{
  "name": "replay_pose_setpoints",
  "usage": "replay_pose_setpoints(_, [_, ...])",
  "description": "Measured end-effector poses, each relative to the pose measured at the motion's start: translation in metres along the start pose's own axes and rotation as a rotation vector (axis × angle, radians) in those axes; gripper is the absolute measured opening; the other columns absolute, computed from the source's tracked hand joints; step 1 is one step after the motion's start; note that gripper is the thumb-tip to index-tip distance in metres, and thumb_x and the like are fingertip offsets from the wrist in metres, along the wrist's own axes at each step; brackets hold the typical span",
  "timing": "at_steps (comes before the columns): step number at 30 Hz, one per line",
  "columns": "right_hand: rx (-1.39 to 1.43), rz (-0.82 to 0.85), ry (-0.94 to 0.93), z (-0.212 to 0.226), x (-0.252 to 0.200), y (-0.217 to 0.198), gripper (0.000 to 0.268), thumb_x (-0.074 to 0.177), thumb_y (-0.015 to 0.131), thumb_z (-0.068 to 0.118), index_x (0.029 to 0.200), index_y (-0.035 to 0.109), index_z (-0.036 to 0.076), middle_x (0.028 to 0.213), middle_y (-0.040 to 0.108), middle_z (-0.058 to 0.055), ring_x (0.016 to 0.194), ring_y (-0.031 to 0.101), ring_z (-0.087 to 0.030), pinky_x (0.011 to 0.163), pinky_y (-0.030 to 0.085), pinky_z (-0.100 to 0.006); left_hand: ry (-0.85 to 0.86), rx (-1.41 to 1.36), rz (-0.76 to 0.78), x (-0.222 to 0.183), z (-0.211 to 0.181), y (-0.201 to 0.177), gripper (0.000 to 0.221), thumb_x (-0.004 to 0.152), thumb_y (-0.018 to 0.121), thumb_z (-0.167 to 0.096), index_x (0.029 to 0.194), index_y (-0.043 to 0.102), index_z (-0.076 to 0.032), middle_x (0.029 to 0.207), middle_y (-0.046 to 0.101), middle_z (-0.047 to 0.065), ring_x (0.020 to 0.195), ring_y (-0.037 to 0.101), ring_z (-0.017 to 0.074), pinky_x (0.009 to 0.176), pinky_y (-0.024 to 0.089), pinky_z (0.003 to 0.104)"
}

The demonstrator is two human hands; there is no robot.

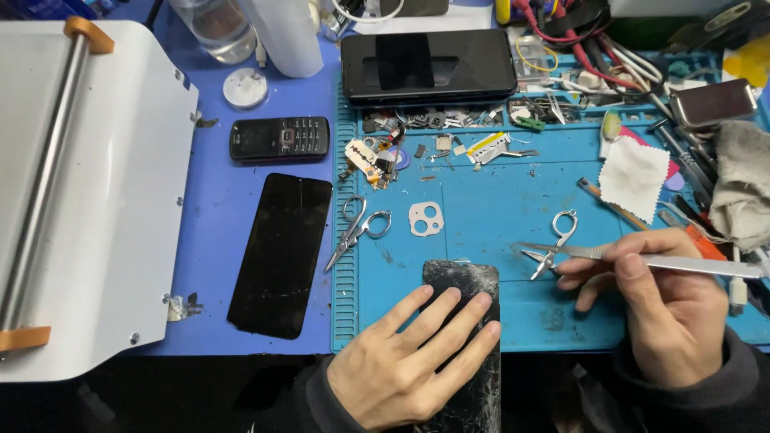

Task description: The person works at a repair bench on a phone with a shattered screen. They heat the display on a heating pad, peel off the copper backing layer, then pry and pick the cracked glass off the display using tweezers and a scalpel blade, working around the edges of the broken panel.

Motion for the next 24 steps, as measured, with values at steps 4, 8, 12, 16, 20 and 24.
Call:
replay_pose_setpoints(4, [-0.042,-0.008,0.027,-0.002,0.001,-0.001,0.016,0.109,0.049,0.016,0.114,0.048,0.000,0.101,0.071,-0.023,0.085,0.073,-0.029,0.068,0.060,-0.036,-0.001,0.049,0.021,0.004,0.001,0.004,0.036,0.105,0.056,-0.017,0.138,0.067,-0.007,0.145,0.064,0.012,0.127,0.063,0.0246,0.110,0.050,0.042])
replay_pose_setpoints(8, [-0.143,0.043,0.036,-0.026,-0.017,-0.016,0.024,0.121,0.048,0.021,0.111,0.043,0.000,0.097,0.063,-0.023,0.089,0.070,-0.029,0.072,0.059,-0.036,-0.033,0.026,0.029,-0.002,0.007,0.009,0.033,0.108,0.058,-0.018,0.139,0.067,-0.010,0.145,0.064,0.009,0.127,0.063,0.0231,0.112,0.048,0.041])
replay_pose_setpoints(12, [-0.025,0.087,0.078,-0.066,-0.026,-0.061,0.036,0.133,0.032,0.032,0.116,0.047,0.004,0.103,0.059,-0.015,0.077,0.061,-0.022,0.076,0.054,-0.034,-0.008,0.058,0.073,-0.001,0.005,0.014,0.034,0.112,0.056,-0.021,0.143,0.066,-0.010,0.148,0.063,0.009,0.130,0.061,0.0221,0.114,0.048,0.041])
replay_pose_setpoints(16, [0.072,0.086,0.173,-0.104,-0.031,-0.094,0.029,0.132,0.033,0.024,0.121,0.049,0.002,0.097,0.055,-0.015,0.075,0.060,-0.024,0.071,0.051,-0.038,-0.046,0.155,0.082,0.006,0.009,0.013,0.034,0.106,0.056,-0.028,0.137,0.062,-0.018,0.142,0.063,0.001,0.125,0.060,0.0152,0.112,0.046,0.041])
replay_pose_setpoints(20, [0.031,0.170,0.155,-0.084,-0.018,-0.069,0.035,0.137,0.030,0.030,0.120,0.048,0.006,0.101,0.060,-0.015,0.084,0.066,-0.023,0.082,0.060,-0.039,-0.135,-0.016,0.153,0.002,0.014,0.021,0.039,0.113,0.053,-0.028,0.150,0.056,-0.017,0.157,0.054,0.005,0.138,0.054,0.0204,0.120,0.041,0.046])
replay_pose_setpoints(24, [-0.145,0.257,0.124,-0.115,-0.023,-0.090,0.034,0.124,0.031,0.030,0.132,0.049,0.003,0.102,0.067,-0.022,0.082,0.071,-0.025,0.080,0.064,-0.039,-0.144,0.062,0.186,0.006,0.016,0.019,0.037,0.107,0.054,-0.029,0.144,0.057,-0.023,0.152,0.052,-0.003,0.134,0.048,0.0148,0.110,0.043,0.041])
Point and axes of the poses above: each hand's wrist, its own x-axis towards the middle knuckle, its own y-axis out of the palm, z = x × y, the point moved 10 cm from there along x, towards the middle knuckle
